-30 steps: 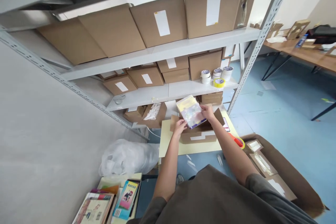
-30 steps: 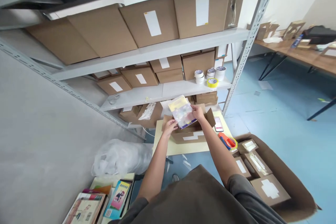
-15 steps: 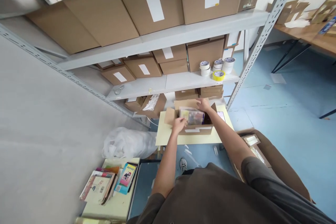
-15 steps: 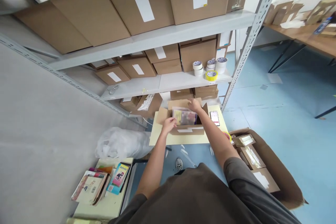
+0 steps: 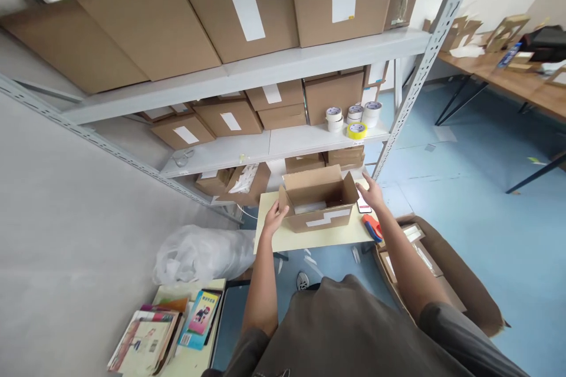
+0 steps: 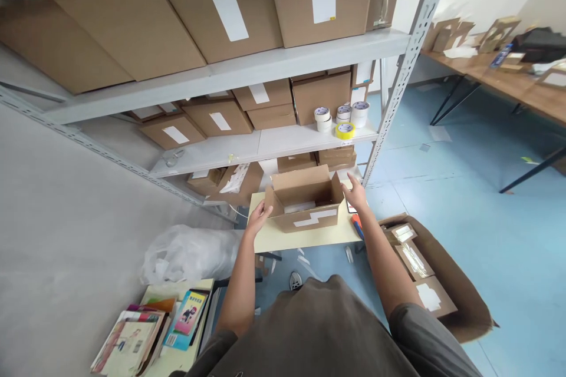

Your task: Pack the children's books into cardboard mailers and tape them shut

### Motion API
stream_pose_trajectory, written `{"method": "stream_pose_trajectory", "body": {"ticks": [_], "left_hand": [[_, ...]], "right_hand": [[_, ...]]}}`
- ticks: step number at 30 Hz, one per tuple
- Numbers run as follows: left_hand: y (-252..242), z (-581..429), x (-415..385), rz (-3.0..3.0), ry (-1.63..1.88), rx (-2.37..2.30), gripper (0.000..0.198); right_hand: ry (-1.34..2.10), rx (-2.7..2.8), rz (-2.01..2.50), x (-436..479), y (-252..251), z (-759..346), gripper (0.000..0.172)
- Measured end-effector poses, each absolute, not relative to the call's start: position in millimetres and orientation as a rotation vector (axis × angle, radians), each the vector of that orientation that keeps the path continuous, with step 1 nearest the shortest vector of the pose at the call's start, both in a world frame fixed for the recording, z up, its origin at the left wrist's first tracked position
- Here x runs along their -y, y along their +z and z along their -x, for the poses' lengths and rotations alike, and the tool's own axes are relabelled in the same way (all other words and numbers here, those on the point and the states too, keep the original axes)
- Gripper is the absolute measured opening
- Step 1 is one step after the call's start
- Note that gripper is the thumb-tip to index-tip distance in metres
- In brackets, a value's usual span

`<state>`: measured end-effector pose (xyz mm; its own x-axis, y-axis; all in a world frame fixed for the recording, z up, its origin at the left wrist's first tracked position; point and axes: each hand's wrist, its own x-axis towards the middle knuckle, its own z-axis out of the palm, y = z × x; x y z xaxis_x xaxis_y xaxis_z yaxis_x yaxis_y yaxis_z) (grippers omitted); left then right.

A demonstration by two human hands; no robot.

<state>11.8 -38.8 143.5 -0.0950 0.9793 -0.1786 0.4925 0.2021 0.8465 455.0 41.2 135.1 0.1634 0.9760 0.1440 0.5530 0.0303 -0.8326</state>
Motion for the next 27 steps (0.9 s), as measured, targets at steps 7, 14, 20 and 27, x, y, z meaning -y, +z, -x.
{"method": "stream_pose_trajectory", "body": {"ticks": [7, 14, 20, 27], "left_hand": [[134, -32, 35, -1.603, 0.326, -1.651, 0.069], [141, -8, 28, -1.605, 0.171, -1.556, 0.042], [153, 15, 30, -1.555, 0.218, -1.632, 0.051], [146, -8, 29, -1.583, 0.464, -1.963, 0.074]], "right_hand": [[0.970, 1.287, 1.637, -6, 107, -473, 0.088], [1.308, 1.725, 1.307, -4, 114, -440, 0.083], [1.366, 1.919, 1.303, 2, 95, -406, 0.075], [1.032, 1.556, 1.447, 15, 57, -383, 0.088]]}}
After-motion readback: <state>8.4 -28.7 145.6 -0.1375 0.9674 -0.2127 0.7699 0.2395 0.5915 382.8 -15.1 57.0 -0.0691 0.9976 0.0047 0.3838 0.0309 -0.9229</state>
